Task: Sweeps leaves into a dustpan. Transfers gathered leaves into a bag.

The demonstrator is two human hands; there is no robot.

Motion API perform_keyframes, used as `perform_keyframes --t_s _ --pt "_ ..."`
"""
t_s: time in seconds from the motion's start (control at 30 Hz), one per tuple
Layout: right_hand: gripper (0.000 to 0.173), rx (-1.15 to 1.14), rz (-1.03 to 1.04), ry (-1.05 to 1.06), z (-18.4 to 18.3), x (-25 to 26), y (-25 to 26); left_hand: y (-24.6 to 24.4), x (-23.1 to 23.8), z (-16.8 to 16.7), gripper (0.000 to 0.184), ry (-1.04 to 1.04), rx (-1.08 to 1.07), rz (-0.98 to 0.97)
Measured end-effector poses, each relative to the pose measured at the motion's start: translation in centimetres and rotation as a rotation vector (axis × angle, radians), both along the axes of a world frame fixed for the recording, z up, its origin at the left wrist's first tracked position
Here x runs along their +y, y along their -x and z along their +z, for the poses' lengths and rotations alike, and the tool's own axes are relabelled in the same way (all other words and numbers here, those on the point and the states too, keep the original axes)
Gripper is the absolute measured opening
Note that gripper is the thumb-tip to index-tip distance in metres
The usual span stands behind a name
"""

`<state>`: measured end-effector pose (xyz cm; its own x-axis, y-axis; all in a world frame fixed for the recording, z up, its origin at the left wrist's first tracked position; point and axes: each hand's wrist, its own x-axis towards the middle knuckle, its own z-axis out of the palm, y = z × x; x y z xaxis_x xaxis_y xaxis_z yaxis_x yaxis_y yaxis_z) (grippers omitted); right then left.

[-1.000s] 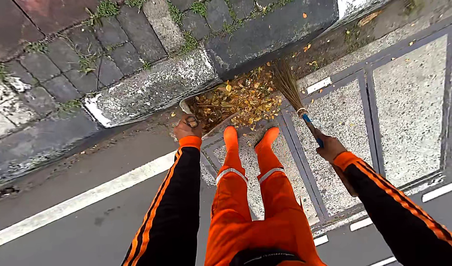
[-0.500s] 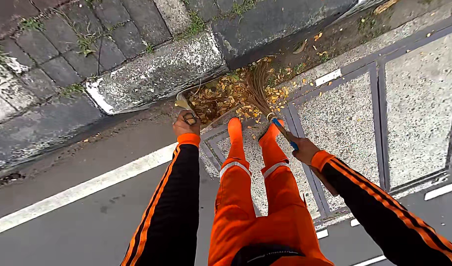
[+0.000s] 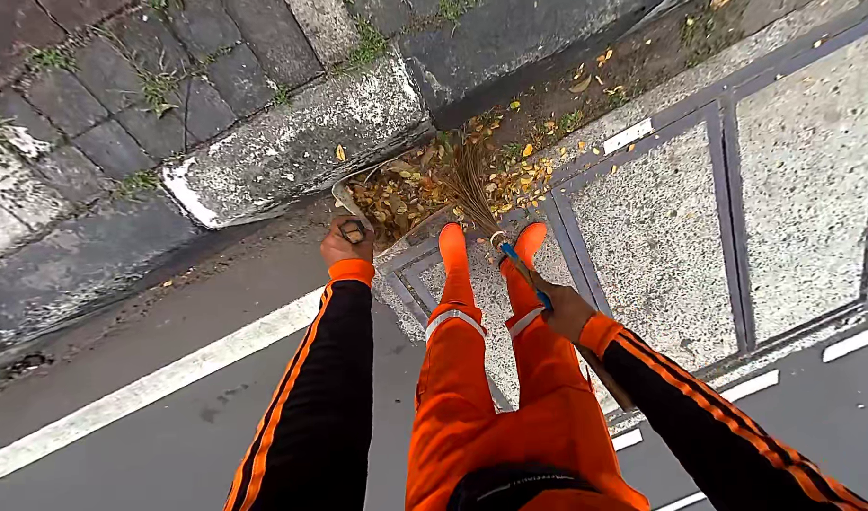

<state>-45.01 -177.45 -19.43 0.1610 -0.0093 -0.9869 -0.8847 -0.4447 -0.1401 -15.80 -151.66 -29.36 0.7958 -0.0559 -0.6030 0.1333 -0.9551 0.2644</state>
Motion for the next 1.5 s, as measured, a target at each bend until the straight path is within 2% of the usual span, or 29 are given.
perform_keyframes --t_s 0.07,0.13,0.2,0.27,0.33,0.37,0.43,0.47,0.53,0.6,0.67,0.7,0.77,0.83,0.87,0.9,0.93,1.0,1.07,1.1,1.17,1.23,1.3,1.33,1.4,1.5 --pt "0.086 -0.056 -0.157 -0.004 5.1 0.5 3.8 -0.4 0.7 0.2 0.040 0.001 0.014 -0.016" --pt "0.083 -0.052 -0.396 0.060 10.6 0.6 8.3 -0.9 1.6 -0.1 0.041 0.030 0.009 -0.031" --pt "0.084 -0.007 -0.587 0.208 13.3 1.9 11.2 -0.9 2.2 -0.2 0.042 0.053 0.015 -0.043" --pt "0.086 0.076 -0.710 0.321 10.6 3.4 11.0 -0.7 2.0 -0.5 0.044 0.050 0.020 -0.046" --pt "0.087 0.140 -0.763 0.245 5.3 4.9 8.4 -0.3 1.8 -0.7 0.044 0.036 0.013 -0.045" --pt "0.086 0.132 -0.742 0.159 3.0 5.6 6.9 0.0 1.7 -0.9 0.043 0.039 0.005 -0.041" --pt "0.086 0.081 -0.600 0.015 2.0 6.8 4.3 0.5 1.6 -1.1 0.042 0.048 -0.011 -0.039" --pt "0.086 0.053 -0.536 -0.025 2.9 6.7 3.7 0.4 1.5 -1.1 0.042 0.055 -0.016 -0.035" --pt "0.085 0.025 -0.501 -0.058 7.4 5.9 5.3 0.5 2.3 -0.2 0.041 0.042 -0.010 -0.041" --pt "0.084 -0.016 -0.548 0.033 11.1 2.7 8.1 -0.2 2.5 0.2 0.040 0.033 -0.015 -0.037" --pt "0.083 -0.036 -0.543 0.207 12.1 -1.0 9.5 -0.1 2.7 0.7 0.041 0.032 -0.011 -0.018" --pt "0.082 -0.024 -0.510 0.291 10.7 -3.1 8.9 0.1 2.7 0.5 0.041 0.035 -0.022 -0.011" --pt "0.082 0.043 -0.440 0.381 4.5 -6.8 6.5 0.5 2.9 -0.4 0.043 0.037 -0.042 -0.007" --pt "0.085 0.052 -0.368 0.346 -3.0 -8.1 4.3 0.9 2.6 -1.2 0.043 0.023 -0.048 0.000" --pt "0.086 0.025 -0.313 0.282 -4.8 -7.2 3.5 1.2 2.6 -1.2 0.043 0.017 -0.045 0.002" --pt "0.088 0.006 -0.241 0.197 -5.0 -6.0 2.4 1.1 2.3 -1.2 0.042 0.016 -0.050 0.002" --pt "0.089 0.007 -0.179 0.100 -3.5 -4.9 1.7 0.8 2.1 -1.3 0.042 0.020 -0.055 0.003" --pt "0.088 -0.008 -0.161 -0.009 2.0 -3.3 3.6 0.7 2.4 -1.1 0.042 0.024 -0.043 0.003" --pt "0.086 -0.035 -0.243 0.034 7.6 -4.0 6.8 0.2 1.7 -1.0 0.043 0.017 -0.027 0.006" --pt "0.085 -0.044 -0.299 0.096 9.2 -4.6 7.9 0.1 1.5 -1.0 0.044 0.019 -0.023 0.011" --pt "0.084 -0.019 -0.337 0.237 8.4 -6.1 7.7 0.0 1.6 -1.3 0.044 0.043 -0.039 0.021" --pt "0.084 0.049 -0.278 0.291 3.4 -6.7 5.0 0.0 1.3 -1.2 0.042 0.048 -0.033 0.026" --pt "0.086 0.043 -0.174 0.212 -2.1 -5.5 1.7 -0.4 0.5 -1.3 0.040 0.042 -0.026 0.030" --pt "0.088 0.015 -0.107 0.132 -3.2 -3.6 0.8 -0.3 0.6 -1.1 0.040 0.028 -0.014 0.031" --pt "0.089 -0.041 -0.010 -0.013 -1.7 -0.4 0.3 -0.9 1.1 -1.1 0.039 0.017 -0.027 0.026" --pt "0.087 -0.066 -0.081 -0.047 6.0 1.4 4.6 -1.3 3.3 0.1 0.043 0.038 -0.028 0.010"
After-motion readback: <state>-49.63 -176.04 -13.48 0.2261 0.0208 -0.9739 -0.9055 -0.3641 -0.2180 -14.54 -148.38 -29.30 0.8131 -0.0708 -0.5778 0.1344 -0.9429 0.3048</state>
